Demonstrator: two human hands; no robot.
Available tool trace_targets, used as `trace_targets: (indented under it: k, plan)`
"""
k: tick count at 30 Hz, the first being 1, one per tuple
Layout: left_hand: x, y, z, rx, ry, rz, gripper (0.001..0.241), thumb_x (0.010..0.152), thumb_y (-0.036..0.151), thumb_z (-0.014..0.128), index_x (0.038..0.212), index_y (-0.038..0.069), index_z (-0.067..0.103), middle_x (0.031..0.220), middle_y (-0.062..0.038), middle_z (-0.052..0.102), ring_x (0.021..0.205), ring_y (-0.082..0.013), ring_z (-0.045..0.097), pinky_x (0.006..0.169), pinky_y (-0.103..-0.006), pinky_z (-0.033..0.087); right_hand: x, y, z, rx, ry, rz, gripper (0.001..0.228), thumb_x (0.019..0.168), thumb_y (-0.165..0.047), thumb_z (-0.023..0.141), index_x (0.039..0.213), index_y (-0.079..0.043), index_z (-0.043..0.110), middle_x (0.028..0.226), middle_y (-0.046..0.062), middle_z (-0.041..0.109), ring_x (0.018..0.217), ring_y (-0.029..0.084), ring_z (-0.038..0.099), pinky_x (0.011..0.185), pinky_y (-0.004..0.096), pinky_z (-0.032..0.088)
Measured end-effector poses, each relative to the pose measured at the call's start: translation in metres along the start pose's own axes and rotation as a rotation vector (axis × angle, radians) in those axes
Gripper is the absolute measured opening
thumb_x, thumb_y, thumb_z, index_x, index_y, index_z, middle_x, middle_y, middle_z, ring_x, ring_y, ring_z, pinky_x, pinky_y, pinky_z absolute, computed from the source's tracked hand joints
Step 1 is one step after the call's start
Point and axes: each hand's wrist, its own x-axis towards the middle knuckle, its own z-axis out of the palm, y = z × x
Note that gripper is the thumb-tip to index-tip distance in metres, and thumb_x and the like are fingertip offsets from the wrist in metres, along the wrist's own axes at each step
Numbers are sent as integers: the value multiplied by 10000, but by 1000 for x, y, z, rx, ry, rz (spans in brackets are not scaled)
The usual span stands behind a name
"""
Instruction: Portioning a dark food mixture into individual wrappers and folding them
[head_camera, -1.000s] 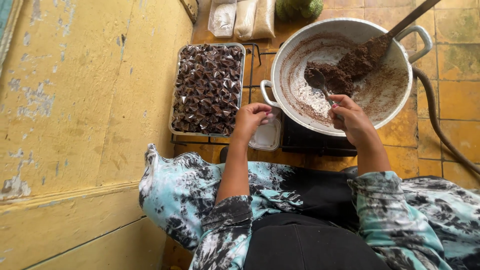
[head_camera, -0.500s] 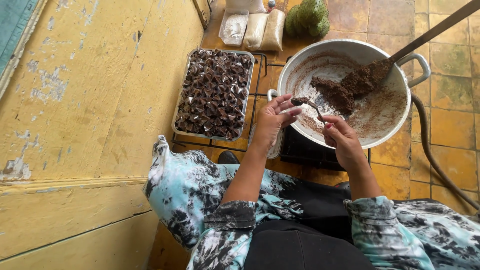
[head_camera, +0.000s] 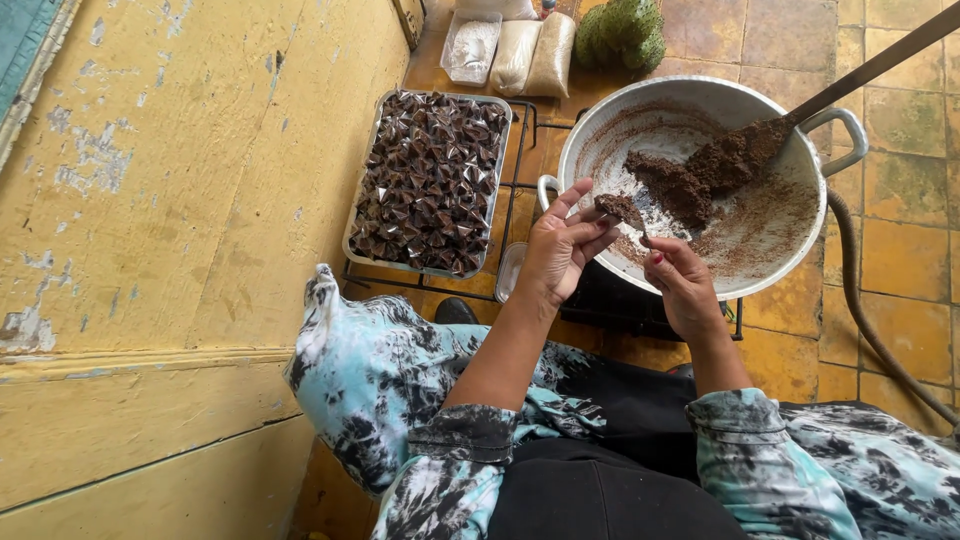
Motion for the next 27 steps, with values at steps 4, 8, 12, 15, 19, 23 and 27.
trace_targets:
  k: [4,8,12,15,19,23,27]
  plan:
    - [0,-1,1,-2,-5,11,637,869,-177,675,1446,48,526,1113,-230,719,980,-369,748,851,-469,666,-1,-5,6,12,-3,-18,301,1060,-84,528,1333,0,622,769,56,447,720,113,391,622,223,290]
    - [-8,3,13,-23,-10,26,635,867,-179,680,1442,48,533,1106,-220,727,968,-348,755,857,-466,667,-2,-3,3,39,-21,-36,298,1051,-70,524,1319,13,623,750,86,441,710,130,372,613,233,290]
    - [-10,3,13,-31,-17,32,637,867,-186,675,1443,43,532,1103,-224,726,962,-344,757,856,-467,668,-2,-19,12,45,-24,-55,288,1043,-56,530,1300,27,630,741,84,425,705,147,366,614,245,295]
    - [-8,1,11,-13,-11,38,630,861,-184,674,1434,42,541,1099,-222,728,951,-336,760,838,-444,676,-2,-5,2,44,-8,-56,277,1028,-57,552,1274,20,652,759,81,474,697,134,380,610,241,296]
    - [-9,4,9,18,-2,43,629,861,-185,666,1434,41,541,1104,-214,730,954,-328,760,838,-438,674,-2,-1,-8,45,-1,-44,278,1022,-45,557,1272,32,652,753,82,478,696,126,370,612,235,288]
    - [-9,13,9,128,26,64,634,859,-183,654,1438,50,539,1113,-221,720,963,-343,753,823,-424,677,0,14,-34,5,41,-41,276,1022,-62,571,1275,11,657,825,76,540,703,96,392,612,218,305]
    - [-16,31,13,378,92,105,655,856,-176,608,1461,60,520,1111,-239,713,965,-318,752,809,-371,670,1,8,-34,-21,75,-63,247,1024,-66,594,1251,3,663,838,45,502,714,87,397,615,205,313]
